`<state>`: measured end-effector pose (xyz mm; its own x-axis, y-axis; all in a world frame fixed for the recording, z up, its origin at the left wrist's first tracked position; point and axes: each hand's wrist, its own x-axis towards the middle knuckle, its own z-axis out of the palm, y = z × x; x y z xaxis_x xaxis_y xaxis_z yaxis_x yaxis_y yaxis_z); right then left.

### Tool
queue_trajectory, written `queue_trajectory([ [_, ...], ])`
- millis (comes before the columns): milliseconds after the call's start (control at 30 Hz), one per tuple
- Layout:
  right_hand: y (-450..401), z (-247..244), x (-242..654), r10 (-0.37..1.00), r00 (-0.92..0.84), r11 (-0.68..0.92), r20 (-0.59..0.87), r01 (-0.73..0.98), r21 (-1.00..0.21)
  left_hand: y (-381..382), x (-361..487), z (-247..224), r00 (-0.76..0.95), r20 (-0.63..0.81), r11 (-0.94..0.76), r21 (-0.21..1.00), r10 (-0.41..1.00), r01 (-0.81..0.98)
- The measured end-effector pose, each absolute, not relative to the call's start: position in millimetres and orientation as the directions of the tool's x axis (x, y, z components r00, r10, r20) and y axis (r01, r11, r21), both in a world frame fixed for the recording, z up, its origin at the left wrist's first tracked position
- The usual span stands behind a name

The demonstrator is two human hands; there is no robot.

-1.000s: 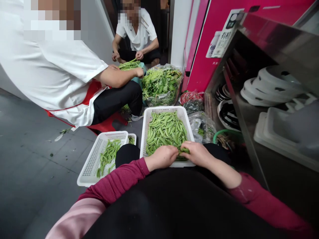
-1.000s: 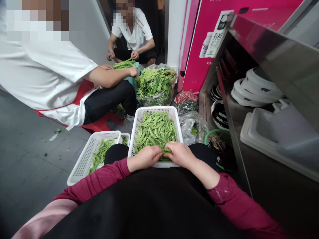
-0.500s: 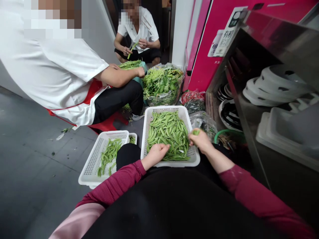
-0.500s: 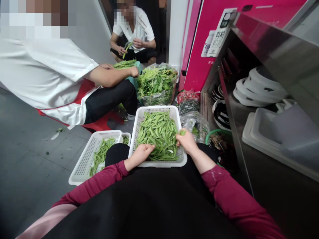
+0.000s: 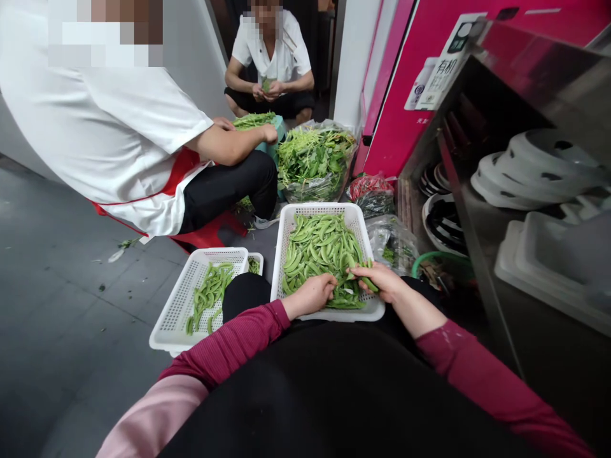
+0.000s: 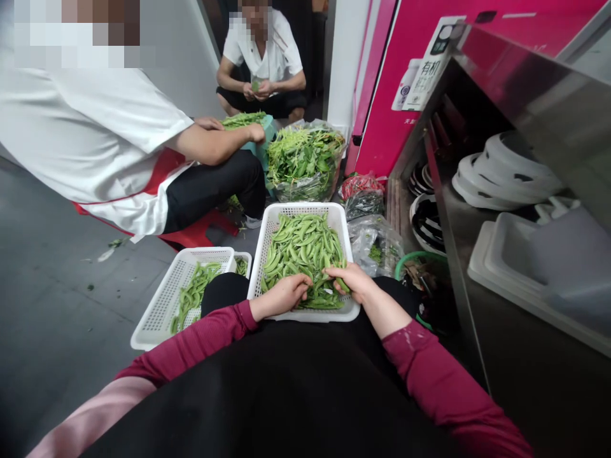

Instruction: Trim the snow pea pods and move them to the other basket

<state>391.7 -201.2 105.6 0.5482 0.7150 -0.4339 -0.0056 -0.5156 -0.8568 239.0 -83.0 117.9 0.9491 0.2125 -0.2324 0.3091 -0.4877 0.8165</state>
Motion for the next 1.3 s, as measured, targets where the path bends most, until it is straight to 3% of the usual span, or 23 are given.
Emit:
queue_trajectory([
  [67, -208, 113, 383, 0.743, 0.466, -0.351, -0.479, -0.338, -0.873, -86, 247, 121, 0.973, -0.14, -0.59, 0.776, 0.181, 0.222],
  [133, -211, 118, 374, 0.753, 0.453, -0.262, -0.477, -0.459, -0.849, -89, 253, 126, 0.985, -0.096, -0.686, 0.708, 0.143, 0.169],
  [267, -211, 123, 364, 0.757, 0.483, -0.215, -0.44, -0.452, -0.866, -91, 254, 136, 0.995, -0.067, -0.815, 0.571, 0.07, 0.096],
  [467, -214, 129, 360, 0.812, 0.406, -0.309, -0.42, -0.312, -0.898, -97, 247, 139, 0.996, -0.08, -0.916, 0.401, -0.044, -0.008],
  [533, -217, 133, 359, 0.832, 0.36, -0.329, -0.421, -0.291, -0.898, -94, 246, 138, 0.996, -0.085, -0.933, 0.357, 0.017, 0.047],
  [600, -222, 138, 359, 0.845, 0.32, -0.335, -0.428, -0.307, -0.891, -82, 247, 139, 0.984, -0.053, -0.927, 0.331, 0.169, 0.177],
  [700, -231, 141, 361, 0.856, 0.247, -0.342, -0.455, -0.389, -0.855, -56, 248, 142, 0.918, -0.003, -0.848, 0.381, 0.398, 0.369],
  [767, -236, 141, 362, 0.862, 0.202, -0.345, -0.465, -0.439, -0.829, -46, 248, 145, 0.909, 0.02, -0.823, 0.434, 0.416, 0.367],
  [900, -239, 138, 363, 0.858, 0.158, -0.352, -0.489, -0.512, -0.783, -58, 245, 149, 0.966, 0.129, -0.911, 0.379, 0.225, 0.162],
  [1000, -240, 138, 363, 0.848, 0.114, -0.386, -0.518, -0.536, -0.751, -77, 242, 153, 0.997, 0.076, -0.971, 0.241, 0.017, -0.002],
  [1067, -241, 139, 365, 0.85, 0.088, -0.414, -0.519, -0.498, -0.762, -84, 241, 155, 0.998, 0.011, -0.985, 0.164, -0.058, -0.059],
  [1133, -242, 141, 367, 0.854, 0.099, -0.45, -0.511, -0.352, -0.821, -86, 241, 156, 0.992, -0.043, -0.985, 0.124, -0.122, -0.116],
  [1200, -241, 143, 367, 0.858, 0.136, -0.489, -0.496, -0.08, -0.868, -86, 240, 158, 0.97, -0.117, -0.971, 0.142, -0.211, -0.194],
  [1300, -237, 150, 362, 0.898, 0.146, -0.44, -0.415, 0.351, -0.827, -86, 241, 162, 0.93, -0.232, -0.937, 0.269, -0.286, -0.222],
])
